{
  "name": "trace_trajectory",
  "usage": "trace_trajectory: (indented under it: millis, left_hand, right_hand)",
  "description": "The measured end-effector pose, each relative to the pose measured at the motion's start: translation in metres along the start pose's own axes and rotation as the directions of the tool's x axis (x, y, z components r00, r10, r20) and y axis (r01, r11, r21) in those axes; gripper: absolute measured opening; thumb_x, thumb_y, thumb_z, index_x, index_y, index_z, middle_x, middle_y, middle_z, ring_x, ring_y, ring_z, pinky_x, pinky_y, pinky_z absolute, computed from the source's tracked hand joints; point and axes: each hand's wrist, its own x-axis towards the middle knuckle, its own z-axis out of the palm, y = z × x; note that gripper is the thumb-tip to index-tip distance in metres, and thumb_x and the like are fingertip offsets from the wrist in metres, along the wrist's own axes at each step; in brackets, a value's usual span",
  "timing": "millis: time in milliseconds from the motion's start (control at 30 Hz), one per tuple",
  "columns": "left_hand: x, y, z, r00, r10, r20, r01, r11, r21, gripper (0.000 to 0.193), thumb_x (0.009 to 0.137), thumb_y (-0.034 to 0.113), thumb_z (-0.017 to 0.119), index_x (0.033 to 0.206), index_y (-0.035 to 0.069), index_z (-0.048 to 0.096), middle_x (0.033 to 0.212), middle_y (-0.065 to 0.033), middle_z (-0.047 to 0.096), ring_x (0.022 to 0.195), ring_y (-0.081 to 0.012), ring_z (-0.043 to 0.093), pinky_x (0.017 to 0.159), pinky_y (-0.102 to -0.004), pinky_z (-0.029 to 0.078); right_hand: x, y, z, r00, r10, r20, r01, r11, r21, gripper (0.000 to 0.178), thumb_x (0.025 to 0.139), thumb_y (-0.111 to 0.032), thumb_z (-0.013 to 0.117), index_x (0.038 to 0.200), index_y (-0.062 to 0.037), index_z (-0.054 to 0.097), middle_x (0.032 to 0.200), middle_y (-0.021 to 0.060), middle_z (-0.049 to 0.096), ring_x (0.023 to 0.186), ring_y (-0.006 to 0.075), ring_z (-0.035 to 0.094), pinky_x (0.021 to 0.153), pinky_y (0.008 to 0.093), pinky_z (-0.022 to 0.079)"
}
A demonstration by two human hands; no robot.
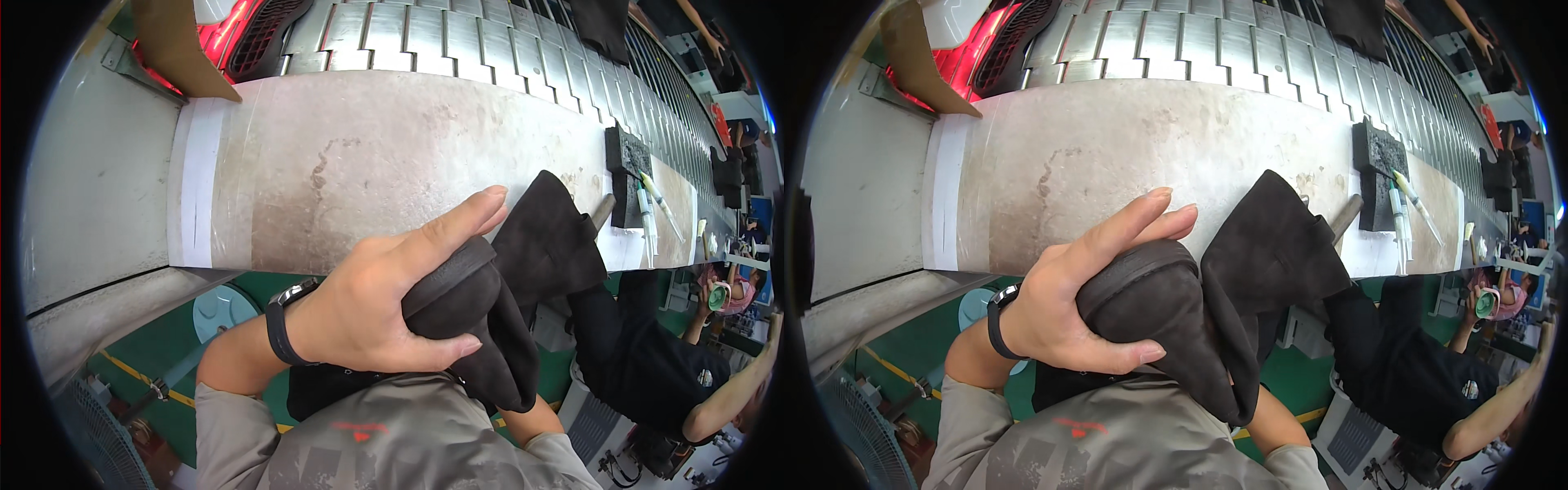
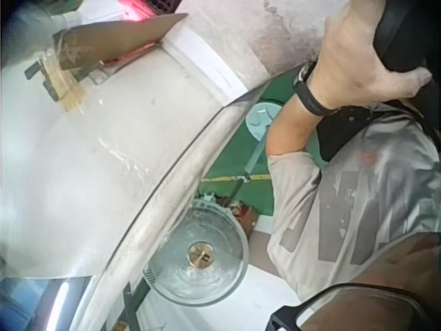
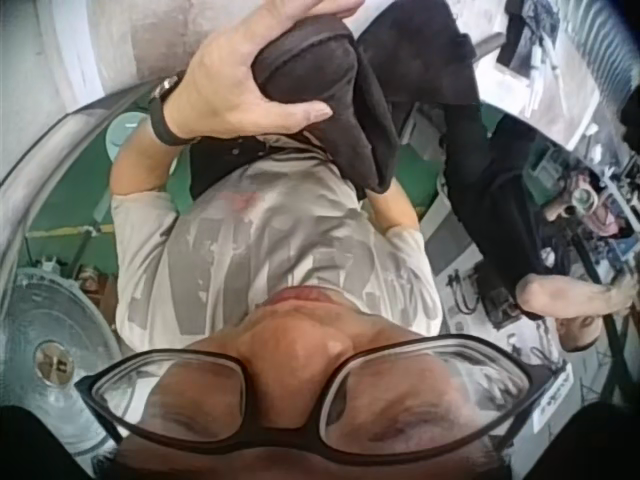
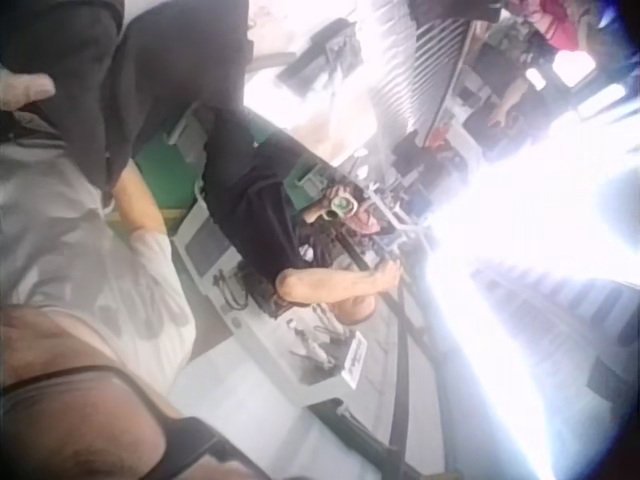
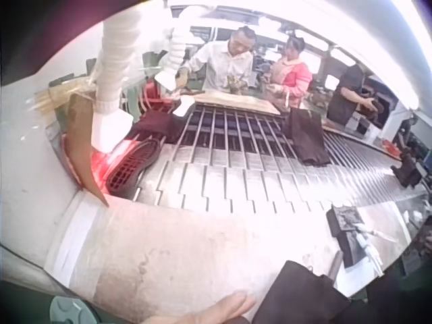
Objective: The person takes a sole from the conveyor and fits it onto a boot upper by hand, pressing along the edges to attach them. The person then repeats the assembly with another boot and sole.
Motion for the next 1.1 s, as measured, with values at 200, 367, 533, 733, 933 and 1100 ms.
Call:
trace_trajectory:
  millis: [200,367,533,733,933,1100]
  left_hand:
    - [-0.001,0.006,-0.004,0.999,0.038,0.031,-0.042,0.988,0.152,0.090,0.079,0.009,0.090,0.157,-0.008,0.048,0.159,-0.0289,0.055,0.148,-0.0355,0.057,0.120,-0.0410,0.047]
    - [-0.005,-0.004,-0.023,0.994,-0.083,-0.072,0.089,0.993,0.079,0.073,0.084,0.015,0.086,0.147,-0.007,0.057,0.148,-0.0237,0.066,0.139,-0.0309,0.064,0.118,-0.0403,0.049]
    - [-0.021,-0.025,-0.031,0.838,-0.427,-0.341,0.336,0.895,-0.295,0.058,0.098,0.023,0.075,0.145,-0.006,0.056,0.140,-0.0202,0.070,0.129,-0.0253,0.068,0.113,-0.0414,0.051]
    - [-0.054,-0.028,-0.036,0.873,0.014,-0.487,0.253,0.841,0.478,0.050,0.102,0.031,0.075,0.132,-0.007,0.067,0.133,-0.0268,0.072,0.123,-0.0405,0.071,0.107,-0.0454,0.054]
    - [-0.070,-0.051,-0.034,0.823,0.225,-0.522,0.270,0.652,0.708,0.038,0.086,0.021,0.084,0.114,-0.002,0.072,0.112,-0.0200,0.075,0.102,-0.0411,0.070,0.090,-0.0480,0.056]
    - [-0.063,-0.048,-0.032,0.870,0.300,-0.391,0.198,0.514,0.835,0.030,0.082,0.015,0.083,0.106,0.001,0.074,0.107,-0.0159,0.077,0.096,-0.0378,0.071,0.084,-0.0471,0.057]
  right_hand:
    - [-0.007,-0.002,0.007,0.999,-0.033,-0.009,0.033,0.999,-0.018,0.067,0.113,-0.045,0.048,0.156,0.0074,0.047,0.158,0.0226,0.054,0.146,0.0330,0.053,0.126,0.0496,0.037]
    - [-0.018,0.000,0.019,0.996,-0.086,-0.015,0.085,0.994,-0.073,0.068,0.114,-0.045,0.047,0.156,0.0076,0.047,0.159,0.0228,0.053,0.147,0.0332,0.053,0.126,0.0500,0.036]
    - [-0.040,-0.048,0.088,0.916,-0.399,0.032,0.398,0.899,-0.184,0.068,0.115,-0.046,0.045,0.157,0.0077,0.046,0.159,0.0229,0.053,0.147,0.0333,0.052,0.127,0.0504,0.035]
    - [0.002,-0.172,0.177,0.531,-0.725,0.439,0.647,0.012,-0.763,0.052,0.118,-0.031,0.046,0.144,0.0127,0.057,0.138,0.0220,0.068,0.132,0.0274,0.065,0.112,0.0408,0.051]
    - [0.132,-0.296,0.260,0.510,-0.801,0.313,0.351,-0.138,-0.926,0.054,0.108,-0.039,0.068,0.110,0.0139,0.076,0.091,0.0123,0.074,0.082,0.0220,0.069,0.084,0.0366,0.055]
    - [0.233,-0.342,0.222,0.347,-0.919,0.185,0.157,-0.138,-0.978,0.065,0.102,-0.049,0.071,0.103,0.0160,0.075,0.093,0.0239,0.077,0.090,0.0296,0.075,0.083,0.0425,0.056]
